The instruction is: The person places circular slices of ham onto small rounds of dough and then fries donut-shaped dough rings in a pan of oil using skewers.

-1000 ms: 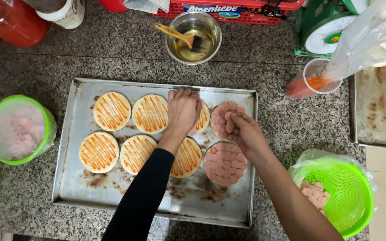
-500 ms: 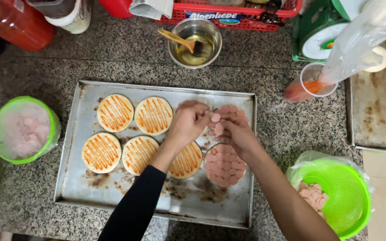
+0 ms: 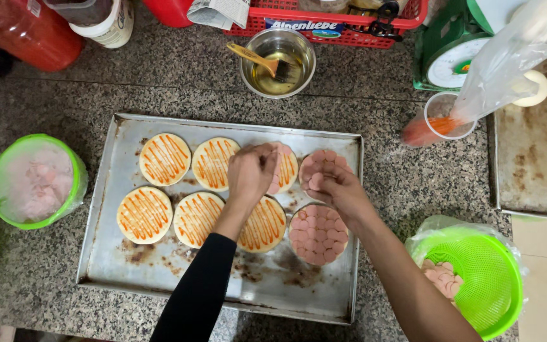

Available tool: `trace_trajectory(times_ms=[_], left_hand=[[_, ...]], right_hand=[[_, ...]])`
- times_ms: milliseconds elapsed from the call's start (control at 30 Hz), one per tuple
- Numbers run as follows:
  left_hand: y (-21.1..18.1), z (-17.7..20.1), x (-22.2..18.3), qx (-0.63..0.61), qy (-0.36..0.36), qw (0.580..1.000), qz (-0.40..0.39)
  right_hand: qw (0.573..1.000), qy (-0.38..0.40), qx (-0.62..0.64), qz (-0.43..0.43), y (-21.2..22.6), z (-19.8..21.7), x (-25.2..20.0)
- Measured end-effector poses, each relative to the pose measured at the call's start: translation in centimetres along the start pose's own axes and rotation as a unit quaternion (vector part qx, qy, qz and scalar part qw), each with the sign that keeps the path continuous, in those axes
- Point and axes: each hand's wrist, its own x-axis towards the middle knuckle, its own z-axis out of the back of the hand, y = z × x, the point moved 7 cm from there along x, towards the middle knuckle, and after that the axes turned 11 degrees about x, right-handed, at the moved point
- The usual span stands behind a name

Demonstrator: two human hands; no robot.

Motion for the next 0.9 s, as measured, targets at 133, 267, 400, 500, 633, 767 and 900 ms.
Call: trace_trajectory(times_ms=[133,267,400,500,633,767,900], left_hand=[[-2.2,-1.1,0.0,-0.032,-0.015,0.993,-0.114],[-2.8,-2.6,0.0,0.036,0.024,0.994,-0.099],[-3.1,-2.2,-0.1,0.068,-0.039,0.992,-0.096],[-3.2,-2.5,0.1,0.087,-0.036,0.990,-0.103],[-3.2,-2.9,0.3,0.124,-0.025,0.987,-0.097],[-3.8,-2.6,0.3,0.146,-0.045,0.983,-0.106],[-3.9,-1.9,0.2,0.125,-0.001,0.989,-0.074]], right_hand=[[1.000,0.001,0.004,0.009,0.6,-0.1,-0.4],[1.000,-0.017,0.014,0.002,0.8,0.2,-0.6],[0.999,-0.012,0.035,0.013,0.9,0.6,-0.5],[0.999,-0.010,0.035,0.010,0.5,0.8,-0.3],[1.000,-0.012,0.021,0.008,0.1,0.9,0.1],[1.000,-0.013,0.007,0.010,0.1,1.0,0.1],[1.000,-0.019,-0.002,0.013,0.2,0.8,0.1]])
